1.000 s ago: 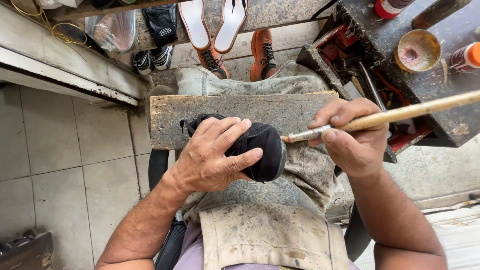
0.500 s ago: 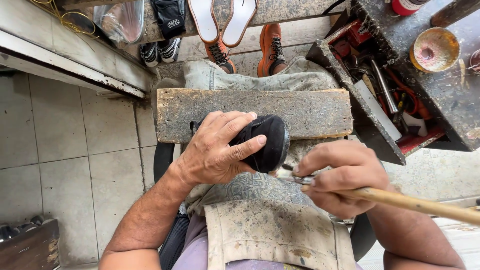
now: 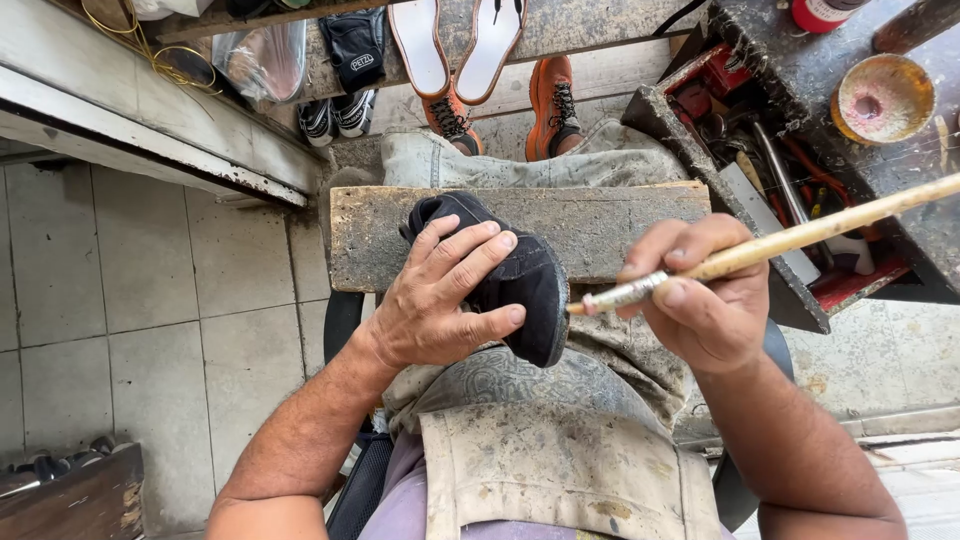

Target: Applying liquid coating to the edges of shoe soles using a brush at a repair bench

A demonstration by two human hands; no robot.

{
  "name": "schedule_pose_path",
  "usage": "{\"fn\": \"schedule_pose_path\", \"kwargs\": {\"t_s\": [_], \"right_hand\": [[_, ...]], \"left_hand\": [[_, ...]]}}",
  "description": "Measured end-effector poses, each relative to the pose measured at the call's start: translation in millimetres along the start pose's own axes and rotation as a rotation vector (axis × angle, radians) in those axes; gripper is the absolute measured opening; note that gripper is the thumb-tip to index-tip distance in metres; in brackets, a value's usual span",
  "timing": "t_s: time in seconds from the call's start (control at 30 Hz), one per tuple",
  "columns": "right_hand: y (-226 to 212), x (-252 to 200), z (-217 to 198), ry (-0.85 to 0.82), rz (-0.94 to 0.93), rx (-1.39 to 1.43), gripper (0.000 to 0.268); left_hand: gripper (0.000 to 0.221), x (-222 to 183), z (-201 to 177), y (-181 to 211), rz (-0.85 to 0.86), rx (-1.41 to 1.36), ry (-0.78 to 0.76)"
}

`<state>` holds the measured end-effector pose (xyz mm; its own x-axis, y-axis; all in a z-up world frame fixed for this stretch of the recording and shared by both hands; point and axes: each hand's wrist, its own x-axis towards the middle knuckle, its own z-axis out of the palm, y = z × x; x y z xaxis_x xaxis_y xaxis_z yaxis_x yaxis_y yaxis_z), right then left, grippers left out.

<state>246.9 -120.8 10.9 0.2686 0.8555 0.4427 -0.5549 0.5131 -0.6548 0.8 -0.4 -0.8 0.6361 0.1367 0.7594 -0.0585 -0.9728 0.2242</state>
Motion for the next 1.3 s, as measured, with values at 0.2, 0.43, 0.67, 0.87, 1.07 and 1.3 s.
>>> {"fn": "schedule_pose_path", "kwargs": {"t_s": [0.2,0.43,0.67,0.87,1.07,1.3], "right_hand": [[2,13,-16,0.016,0.035,-0.142,0.020],[-30,24,4,-0.152,0.007,-0.326,0.018],[-44,32,38,-0.435,-0.098,-0.532,0.017],[-10,16,16,-0.074,-0.004,-0.327,0.019],[20,13,-6,0.161,0.133,-0.091,0.018],[-37,11,-15,-0.007,0.014,-0.520,0.021]], "left_hand": [[0.033,-1,2,0,-0.009,0.008,-0.009],[0.036,-5,1,-3,-0.045,0.011,-0.049],[0.042,-1,-1,-2,-0.086,-0.036,-0.025],[0.031,5,-17,2,-0.004,-0.034,-0.164],[0.025,7,-18,1,-0.002,-0.044,-0.174],[0.033,23,-29,-1,-0.243,-0.248,-0.120]]}}
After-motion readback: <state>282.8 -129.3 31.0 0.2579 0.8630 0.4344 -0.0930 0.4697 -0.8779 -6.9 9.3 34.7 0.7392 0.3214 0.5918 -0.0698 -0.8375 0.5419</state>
